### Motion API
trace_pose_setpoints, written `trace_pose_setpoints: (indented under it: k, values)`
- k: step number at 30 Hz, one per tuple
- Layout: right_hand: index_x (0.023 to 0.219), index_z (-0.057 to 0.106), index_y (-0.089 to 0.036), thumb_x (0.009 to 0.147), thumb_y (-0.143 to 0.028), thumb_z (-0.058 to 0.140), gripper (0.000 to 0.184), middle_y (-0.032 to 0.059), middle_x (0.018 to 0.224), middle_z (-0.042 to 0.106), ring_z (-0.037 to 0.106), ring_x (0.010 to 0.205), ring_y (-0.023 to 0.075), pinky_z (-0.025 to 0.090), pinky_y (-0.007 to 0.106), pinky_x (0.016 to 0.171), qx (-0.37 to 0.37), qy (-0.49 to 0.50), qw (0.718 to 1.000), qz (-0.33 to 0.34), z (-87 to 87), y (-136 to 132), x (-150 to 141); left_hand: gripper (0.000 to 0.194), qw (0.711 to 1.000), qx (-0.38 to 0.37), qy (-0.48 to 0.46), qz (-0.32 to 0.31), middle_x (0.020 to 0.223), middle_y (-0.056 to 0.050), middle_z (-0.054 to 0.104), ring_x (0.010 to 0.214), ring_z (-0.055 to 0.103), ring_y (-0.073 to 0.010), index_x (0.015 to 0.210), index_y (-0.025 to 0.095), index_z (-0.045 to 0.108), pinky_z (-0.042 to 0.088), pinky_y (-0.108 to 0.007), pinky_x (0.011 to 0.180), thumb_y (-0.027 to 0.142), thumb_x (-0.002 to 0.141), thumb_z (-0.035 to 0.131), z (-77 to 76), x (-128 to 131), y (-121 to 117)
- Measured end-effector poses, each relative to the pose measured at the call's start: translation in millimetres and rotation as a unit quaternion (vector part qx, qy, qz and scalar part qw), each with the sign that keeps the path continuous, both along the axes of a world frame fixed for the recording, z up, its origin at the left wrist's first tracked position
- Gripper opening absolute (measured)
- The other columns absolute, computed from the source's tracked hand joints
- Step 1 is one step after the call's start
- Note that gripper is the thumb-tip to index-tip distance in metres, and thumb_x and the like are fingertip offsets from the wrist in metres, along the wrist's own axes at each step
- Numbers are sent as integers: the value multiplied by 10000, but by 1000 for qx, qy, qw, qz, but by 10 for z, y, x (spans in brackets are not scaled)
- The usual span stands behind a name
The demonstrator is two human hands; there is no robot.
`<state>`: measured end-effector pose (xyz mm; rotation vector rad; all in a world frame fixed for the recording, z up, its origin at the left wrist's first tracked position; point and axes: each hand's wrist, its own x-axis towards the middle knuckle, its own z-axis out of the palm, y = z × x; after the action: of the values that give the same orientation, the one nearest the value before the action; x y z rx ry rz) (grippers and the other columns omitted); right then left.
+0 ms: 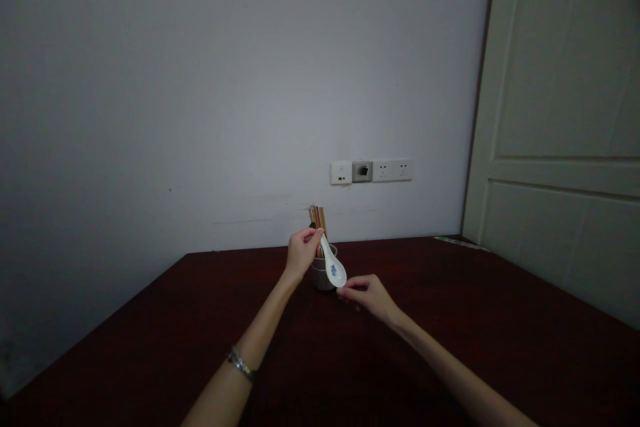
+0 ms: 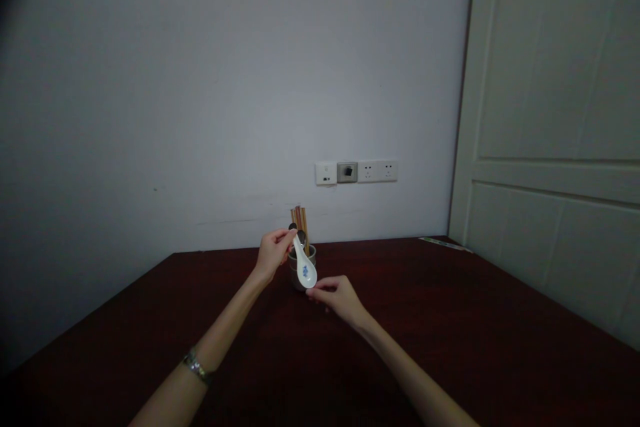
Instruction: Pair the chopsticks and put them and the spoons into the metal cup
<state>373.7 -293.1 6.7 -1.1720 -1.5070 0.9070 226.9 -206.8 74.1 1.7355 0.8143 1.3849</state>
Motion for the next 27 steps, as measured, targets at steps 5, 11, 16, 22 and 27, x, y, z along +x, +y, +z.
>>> trace_pose_setpoints:
  k: [5,11,16,22,27]
  values:
    - [668,677,-124,622,-407,645,288,25,584,614,478,461,79,364,176,389,19,37,998,-39,-6,55,57,349,1000,-2,-19,2,420,60,407,333,328,-35,604,133,531,224,-165,346,467,705,539,29,-26,-10]
    - [747,688,-113,598,-407,661,331,24,571,598,478,442,83,387,182,347,34,71,992,-100,98,164,234,370,999,-29,-24,-15,431,67,395,291,295,-23,575,146,470,182,-165,299,486,711,529,-25,-134,13]
    - [755,688,-111,605,-392,655,320,64,665,645,543,522,117,413,175,330,54,86,985,-141,254,286,365,339,999,-47,13,-20,451,59,439,283,309,-27,641,135,520,193,-159,292,466,709,535,-157,-227,6]
    - [744,689,-96,627,-377,631,309,46,611,629,520,469,108,440,202,336,87,47,977,-188,536,446,424,320,994,-52,84,-36,460,36,497,276,312,-36,704,122,576,203,-171,302,437,722,525,-365,-207,-80]
    - [774,697,-120,692,-404,578,318,44,669,661,507,434,103,416,217,381,147,-70,972,-168,768,460,370,314,986,-29,150,-65,469,16,520,345,381,-52,660,123,585,284,-176,384,413,750,504,-537,-98,-208]
